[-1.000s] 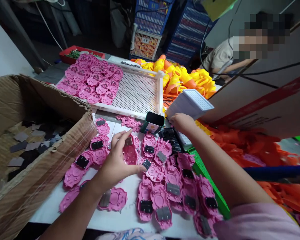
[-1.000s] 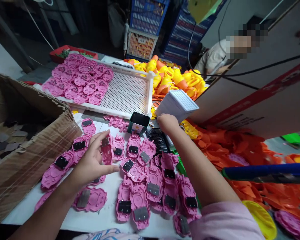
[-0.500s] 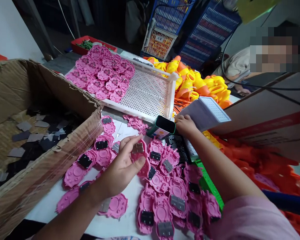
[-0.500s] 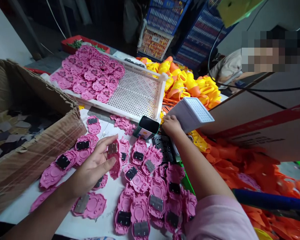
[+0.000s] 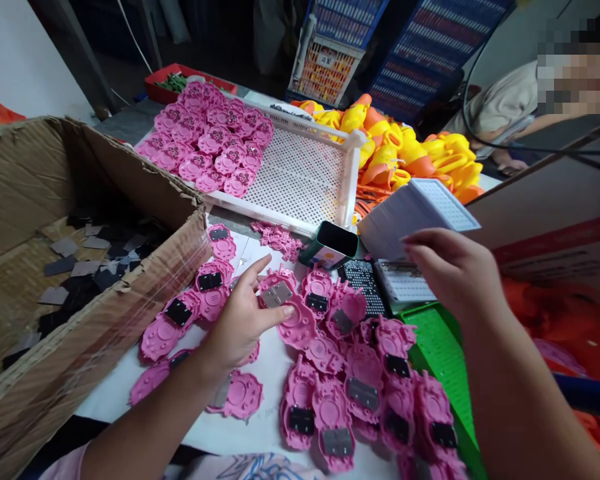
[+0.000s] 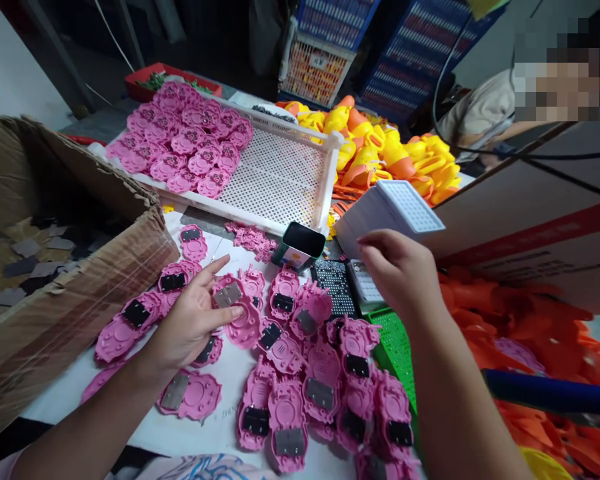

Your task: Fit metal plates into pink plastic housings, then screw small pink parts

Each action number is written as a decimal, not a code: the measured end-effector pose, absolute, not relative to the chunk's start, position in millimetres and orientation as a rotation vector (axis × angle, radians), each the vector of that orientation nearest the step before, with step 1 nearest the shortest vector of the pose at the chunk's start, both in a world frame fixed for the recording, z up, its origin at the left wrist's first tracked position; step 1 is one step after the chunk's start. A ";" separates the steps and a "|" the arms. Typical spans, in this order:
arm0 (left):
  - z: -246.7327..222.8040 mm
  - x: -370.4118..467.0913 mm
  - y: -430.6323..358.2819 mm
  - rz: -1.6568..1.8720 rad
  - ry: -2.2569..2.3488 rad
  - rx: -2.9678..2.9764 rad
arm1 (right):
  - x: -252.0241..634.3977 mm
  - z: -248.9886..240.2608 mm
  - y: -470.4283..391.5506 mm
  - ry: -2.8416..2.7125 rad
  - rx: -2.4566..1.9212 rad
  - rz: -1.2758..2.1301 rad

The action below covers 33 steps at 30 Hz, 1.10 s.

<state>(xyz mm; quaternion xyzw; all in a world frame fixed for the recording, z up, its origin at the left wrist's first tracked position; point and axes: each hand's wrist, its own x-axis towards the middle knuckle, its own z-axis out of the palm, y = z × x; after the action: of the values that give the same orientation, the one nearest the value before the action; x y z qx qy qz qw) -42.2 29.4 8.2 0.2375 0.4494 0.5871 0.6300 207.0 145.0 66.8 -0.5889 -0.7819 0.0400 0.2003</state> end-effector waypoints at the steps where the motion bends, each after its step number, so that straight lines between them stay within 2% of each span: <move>1: 10.2 -41.3 28.8 1.339 1.025 0.518 | 207.5 67.0 120.7 -2.100 -1.605 0.183; 3: 13.7 -38.4 26.9 1.340 1.026 0.474 | 202.9 59.0 73.0 -1.920 -1.490 0.296; 5: 16.1 -34.6 24.0 1.350 1.030 0.451 | 191.1 43.7 35.2 -1.577 -1.224 0.705; 7: 17.3 -30.6 20.6 1.340 1.019 0.425 | 176.0 27.5 13.1 -1.385 -1.170 0.928; 13: 18.4 -21.5 11.6 1.278 0.990 0.400 | 153.7 5.2 7.0 -1.123 -1.292 1.218; 27: 17.8 -16.9 2.9 1.260 0.919 0.639 | 154.6 7.2 11.8 -1.075 -1.221 1.353; 33: 8.9 -17.6 -0.1 1.288 0.878 0.798 | 156.6 -1.6 12.9 -1.257 -1.227 1.250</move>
<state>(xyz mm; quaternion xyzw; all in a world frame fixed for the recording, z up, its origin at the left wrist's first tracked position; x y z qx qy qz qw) -17.6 -0.1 8.9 0.3499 0.3849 0.5650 0.6405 156.6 12.9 -1.6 -0.5015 -0.5135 0.5109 0.4730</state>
